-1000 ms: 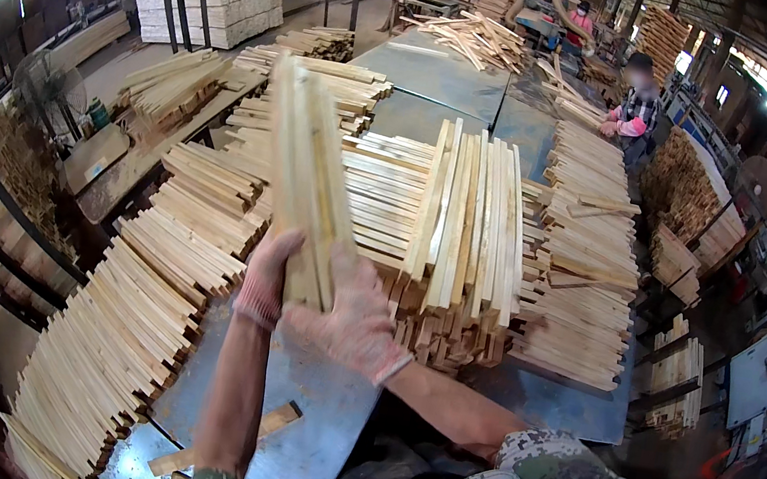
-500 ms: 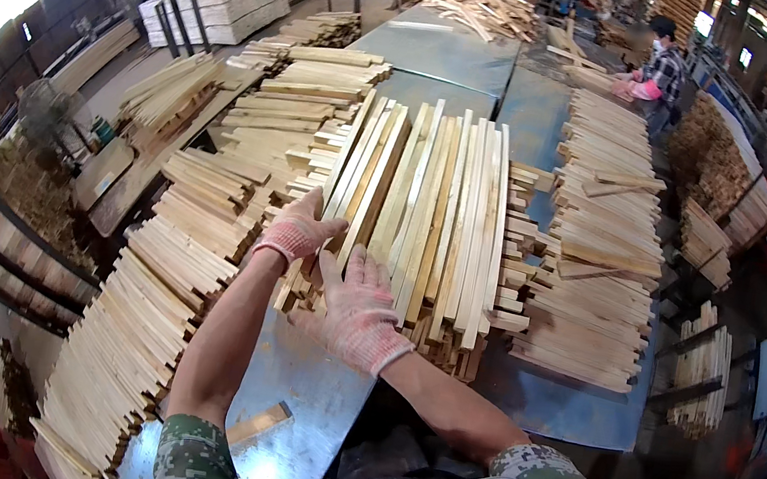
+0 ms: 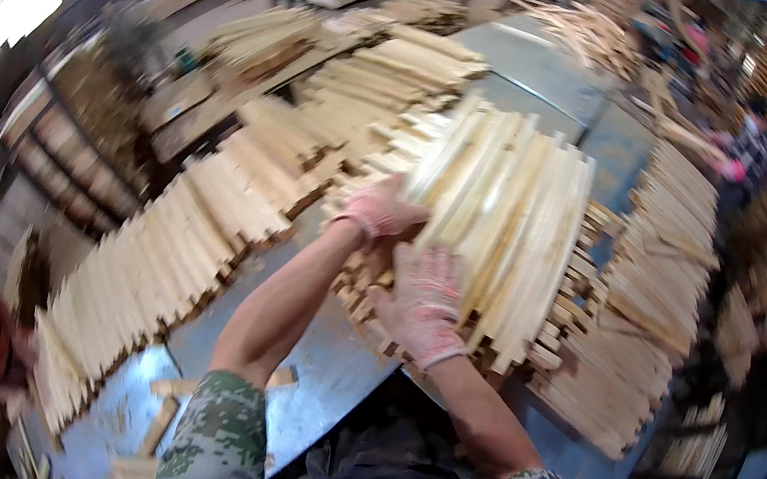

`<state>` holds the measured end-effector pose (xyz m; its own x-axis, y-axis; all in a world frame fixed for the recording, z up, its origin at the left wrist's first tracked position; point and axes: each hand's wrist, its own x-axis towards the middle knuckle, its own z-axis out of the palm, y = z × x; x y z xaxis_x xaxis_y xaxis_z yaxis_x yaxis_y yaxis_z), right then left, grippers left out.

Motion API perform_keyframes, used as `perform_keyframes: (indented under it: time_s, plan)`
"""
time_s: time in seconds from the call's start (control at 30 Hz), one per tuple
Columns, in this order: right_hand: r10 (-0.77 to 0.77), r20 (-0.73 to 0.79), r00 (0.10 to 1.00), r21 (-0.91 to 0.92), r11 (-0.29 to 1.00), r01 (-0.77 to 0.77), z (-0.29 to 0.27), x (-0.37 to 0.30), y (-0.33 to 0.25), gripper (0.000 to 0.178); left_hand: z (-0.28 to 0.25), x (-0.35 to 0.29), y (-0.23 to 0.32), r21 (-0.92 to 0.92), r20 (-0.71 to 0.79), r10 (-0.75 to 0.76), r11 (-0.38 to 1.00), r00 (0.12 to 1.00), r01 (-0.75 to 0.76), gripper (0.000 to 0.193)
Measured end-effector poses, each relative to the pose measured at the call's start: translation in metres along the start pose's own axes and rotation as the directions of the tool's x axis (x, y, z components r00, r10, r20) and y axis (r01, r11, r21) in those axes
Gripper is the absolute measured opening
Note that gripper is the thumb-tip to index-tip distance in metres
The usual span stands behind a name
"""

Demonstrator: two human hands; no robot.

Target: The person gathers small wooden slats from a metal table and places them onto a moving conveyor belt. They repeatedly pick up handfuls of the slats, align them, and feed them into the machine, while other workers are visible in the background.

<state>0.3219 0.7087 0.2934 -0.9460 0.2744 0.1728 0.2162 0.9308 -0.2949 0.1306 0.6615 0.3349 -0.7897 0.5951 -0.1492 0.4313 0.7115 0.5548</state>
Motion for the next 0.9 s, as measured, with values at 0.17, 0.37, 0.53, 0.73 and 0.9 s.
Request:
perform_keyframes:
  time_s: [0.17, 0.37, 0.53, 0.73, 0.9]
  plan:
    - [-0.227, -0.174, 0.958, 0.207, 0.943, 0.261, 0.0, -0.021, -0.03, 0.083, 0.016, -0.007, -0.07, -0.295, -0.034, 0.036, 0.954, 0.999, -0.044, 0.106]
    - [-0.461, 0.17, 0.871, 0.763, 0.621, 0.18, 0.047, -0.058, -0.081, 0.073, 0.063, -0.137, -0.191, -0.771, -0.449, -0.249, 0.594, 0.858, -0.23, 0.079]
    - [-0.339, 0.722, 0.603, 0.659, 0.603, -0.45, 0.193, -0.066, -0.131, 0.082, 0.147, -0.289, -0.403, -0.856, -0.176, -0.801, 0.411, 0.572, 0.313, 0.078]
    - [-0.326, 0.745, 0.582, 0.556, 0.786, -0.271, 0.339, -0.005, -0.172, 0.089, 0.12, -0.397, -0.535, -0.49, -0.357, -0.782, 0.623, 0.511, 0.61, 0.085]
    - [-0.123, 0.751, 0.649, 0.431, 0.836, -0.34, 0.42, 0.057, -0.218, 0.083, 0.134, -0.417, -0.529, 0.434, -0.272, -0.207, 0.845, 0.94, 0.312, 0.043]
